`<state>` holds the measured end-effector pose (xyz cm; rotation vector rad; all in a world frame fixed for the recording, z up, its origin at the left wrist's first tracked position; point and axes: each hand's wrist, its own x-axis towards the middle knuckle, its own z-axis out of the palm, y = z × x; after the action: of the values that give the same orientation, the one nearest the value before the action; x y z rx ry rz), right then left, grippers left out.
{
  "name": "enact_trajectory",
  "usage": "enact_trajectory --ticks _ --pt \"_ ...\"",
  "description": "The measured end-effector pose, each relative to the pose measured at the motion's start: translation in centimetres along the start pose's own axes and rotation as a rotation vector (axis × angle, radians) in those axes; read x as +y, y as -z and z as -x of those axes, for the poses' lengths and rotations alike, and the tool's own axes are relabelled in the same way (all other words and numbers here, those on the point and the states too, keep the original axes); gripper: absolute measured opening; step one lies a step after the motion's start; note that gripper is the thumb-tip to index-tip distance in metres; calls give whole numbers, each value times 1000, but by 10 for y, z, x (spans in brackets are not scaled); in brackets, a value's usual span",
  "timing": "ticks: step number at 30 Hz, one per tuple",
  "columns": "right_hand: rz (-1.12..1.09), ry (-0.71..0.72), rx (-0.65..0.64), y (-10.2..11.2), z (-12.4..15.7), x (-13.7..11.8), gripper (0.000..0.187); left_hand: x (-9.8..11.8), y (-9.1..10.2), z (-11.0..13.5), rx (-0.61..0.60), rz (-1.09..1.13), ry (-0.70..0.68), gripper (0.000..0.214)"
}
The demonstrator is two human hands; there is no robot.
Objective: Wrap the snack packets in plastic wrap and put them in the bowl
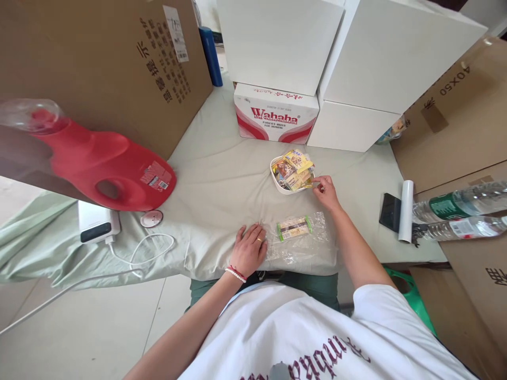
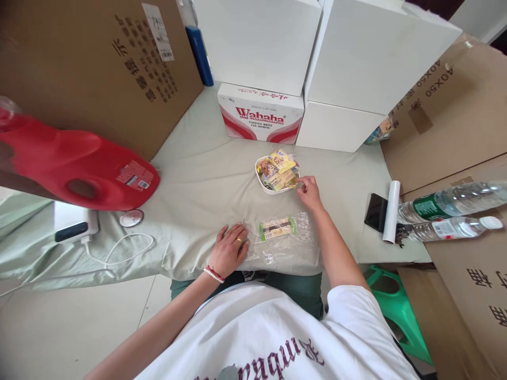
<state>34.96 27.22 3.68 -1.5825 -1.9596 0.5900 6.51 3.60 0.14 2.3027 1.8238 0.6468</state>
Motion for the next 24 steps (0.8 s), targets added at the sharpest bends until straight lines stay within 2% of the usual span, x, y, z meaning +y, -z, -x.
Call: enact_trajectory --ticks 5,8,12,15,20,24 --pt "198 134 -250 9 -22 13 40 0 -1 0 6 -7 6 36" --pt "294 171 -279 8 -23 12 33 0 -1 -1 7 -27 1 35" --pt "327 126 -183 12 -8 21 33 -1 0 -1 11 -36 -5 34" --pt "308 50 -71 24 8 44 33 -2 0 0 16 -42 -13 34" --pt "330 -119 93 62 27 98 33 -7 -3 1 47 -67 -47 32" --pt "435 -244 194 98 25 135 38 -11 -6 0 81 -66 -74 32"
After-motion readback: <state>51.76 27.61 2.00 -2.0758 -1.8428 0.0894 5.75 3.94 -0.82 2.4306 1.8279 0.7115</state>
